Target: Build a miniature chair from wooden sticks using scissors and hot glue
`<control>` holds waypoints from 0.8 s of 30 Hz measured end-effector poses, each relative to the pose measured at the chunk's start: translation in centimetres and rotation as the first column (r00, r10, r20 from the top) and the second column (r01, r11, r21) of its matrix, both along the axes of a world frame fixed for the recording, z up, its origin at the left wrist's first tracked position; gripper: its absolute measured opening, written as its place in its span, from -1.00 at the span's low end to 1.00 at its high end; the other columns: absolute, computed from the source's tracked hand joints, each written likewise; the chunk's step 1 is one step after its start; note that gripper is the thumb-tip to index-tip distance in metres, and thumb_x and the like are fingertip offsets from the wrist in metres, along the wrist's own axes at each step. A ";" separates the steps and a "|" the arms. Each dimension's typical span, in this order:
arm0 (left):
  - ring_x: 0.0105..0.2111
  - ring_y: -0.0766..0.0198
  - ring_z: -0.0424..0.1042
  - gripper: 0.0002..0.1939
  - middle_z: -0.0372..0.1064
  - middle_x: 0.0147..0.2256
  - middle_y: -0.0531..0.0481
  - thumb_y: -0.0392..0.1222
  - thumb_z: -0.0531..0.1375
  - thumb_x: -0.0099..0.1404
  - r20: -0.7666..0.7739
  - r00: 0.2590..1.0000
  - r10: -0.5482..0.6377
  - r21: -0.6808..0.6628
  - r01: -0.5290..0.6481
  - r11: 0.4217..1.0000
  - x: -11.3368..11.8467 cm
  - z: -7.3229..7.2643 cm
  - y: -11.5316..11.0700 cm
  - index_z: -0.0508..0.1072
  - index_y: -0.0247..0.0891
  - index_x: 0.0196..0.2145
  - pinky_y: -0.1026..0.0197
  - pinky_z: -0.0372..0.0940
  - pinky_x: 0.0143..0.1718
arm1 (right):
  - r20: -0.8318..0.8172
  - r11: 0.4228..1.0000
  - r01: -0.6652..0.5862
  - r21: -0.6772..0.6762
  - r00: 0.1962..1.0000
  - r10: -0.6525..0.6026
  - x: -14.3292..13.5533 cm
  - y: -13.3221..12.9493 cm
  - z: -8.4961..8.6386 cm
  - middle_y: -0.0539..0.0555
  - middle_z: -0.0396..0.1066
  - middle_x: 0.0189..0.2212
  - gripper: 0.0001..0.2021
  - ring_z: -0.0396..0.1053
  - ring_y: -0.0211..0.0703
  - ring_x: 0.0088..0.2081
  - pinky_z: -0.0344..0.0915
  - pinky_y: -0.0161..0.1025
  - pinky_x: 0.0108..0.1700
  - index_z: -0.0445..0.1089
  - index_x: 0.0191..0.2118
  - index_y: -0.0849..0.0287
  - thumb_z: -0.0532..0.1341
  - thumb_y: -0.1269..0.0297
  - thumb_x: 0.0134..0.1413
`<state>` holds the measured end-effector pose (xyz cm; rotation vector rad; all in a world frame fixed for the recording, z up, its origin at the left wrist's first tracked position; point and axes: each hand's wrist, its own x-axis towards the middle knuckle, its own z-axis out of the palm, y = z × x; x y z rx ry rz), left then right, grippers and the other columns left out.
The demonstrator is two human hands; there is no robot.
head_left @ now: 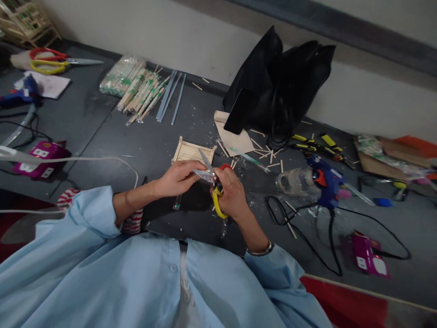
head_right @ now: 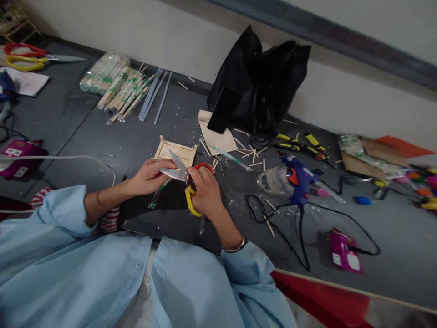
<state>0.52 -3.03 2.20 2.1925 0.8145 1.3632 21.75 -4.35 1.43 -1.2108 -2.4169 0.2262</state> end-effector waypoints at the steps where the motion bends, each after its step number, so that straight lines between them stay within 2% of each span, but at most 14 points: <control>1: -0.36 0.38 0.53 -0.87 0.55 -0.36 -0.03 -0.37 0.09 0.36 -0.001 1.000 -0.003 -0.005 0.003 1.000 0.0 0.0 0.0 0.44 -0.30 -0.25 0.39 0.35 -0.31 | 0.008 1.000 0.006 -0.009 1.000 -0.006 0.0 0.0 0.1 0.14 0.32 -0.25 -0.55 0.29 0.01 -0.19 0.31 -0.12 -0.16 0.31 0.07 0.19 0.16 0.42 -0.01; 7: -0.32 0.34 0.53 -0.83 0.55 -0.32 -0.08 -0.25 0.05 0.43 0.007 1.000 -0.016 -0.009 0.016 1.000 -0.1 -0.2 0.1 0.44 -0.30 -0.22 0.34 0.36 -0.30 | 0.029 0.999 0.038 -0.024 0.999 -0.037 0.3 -0.2 0.3 0.12 0.34 -0.29 -0.56 0.31 -0.04 -0.27 0.30 -0.18 -0.23 0.35 0.04 0.18 0.15 0.43 -0.03; 12: -0.51 0.40 0.39 -0.72 0.39 -0.54 0.04 -0.15 0.06 0.45 -0.077 0.997 0.020 0.003 -0.020 1.000 -0.1 0.1 0.1 0.40 -0.28 -0.41 0.37 0.23 -0.46 | -0.002 0.998 0.048 -0.047 0.999 -0.049 0.3 -0.3 0.1 0.07 0.40 -0.32 -0.59 0.35 -0.12 -0.32 0.30 -0.25 -0.26 0.36 0.02 0.12 0.12 0.45 0.00; 15: -0.48 0.39 0.40 -0.76 0.42 -0.50 0.03 -0.17 0.08 0.44 -0.101 0.995 0.024 0.035 -0.021 0.999 -0.3 0.5 0.1 0.44 -0.29 -0.35 0.37 0.23 -0.43 | 0.016 0.997 0.073 -0.030 0.997 -0.072 0.5 0.0 0.2 0.06 0.42 -0.34 -0.60 0.37 -0.12 -0.32 0.29 -0.25 -0.26 0.38 0.01 0.13 0.13 0.43 0.00; 18: -0.41 0.37 0.43 -0.80 0.48 -0.41 -0.01 -0.18 0.07 0.43 -0.107 0.993 0.059 0.021 -0.057 0.998 -0.6 0.9 0.2 0.46 -0.30 -0.25 0.35 0.26 -0.36 | 0.025 0.978 0.208 0.002 0.978 -0.208 0.9 0.7 0.5 0.08 0.44 -0.32 -0.59 0.37 -0.10 -0.32 0.28 -0.22 -0.26 0.39 0.01 0.13 0.14 0.40 -0.01; 21: -0.46 0.38 0.37 -0.79 0.44 -0.43 0.01 -0.19 0.06 0.42 -0.117 0.973 0.200 0.012 -0.200 0.980 -1.1 1.1 0.5 0.46 -0.29 -0.27 0.33 0.25 -0.38 | 0.007 0.919 0.393 -0.027 0.919 -0.393 1.6 1.5 0.4 0.04 0.43 -0.38 -0.63 0.35 -0.11 -0.36 0.24 -0.23 -0.31 0.41 -0.03 0.09 0.12 0.39 0.00; 24: -0.38 0.34 0.41 -0.77 0.46 -0.37 -0.03 -0.20 0.03 0.43 -0.140 0.928 0.345 0.022 -0.345 0.938 -1.6 1.0 0.9 0.47 -0.29 -0.20 0.29 0.27 -0.31 | 0.050 0.843 0.533 -0.065 0.846 -0.531 2.3 2.1 0.1 0.01 0.39 -0.46 -0.70 0.31 -0.12 -0.42 0.15 -0.25 -0.40 0.42 -0.08 0.07 0.14 0.31 0.02</control>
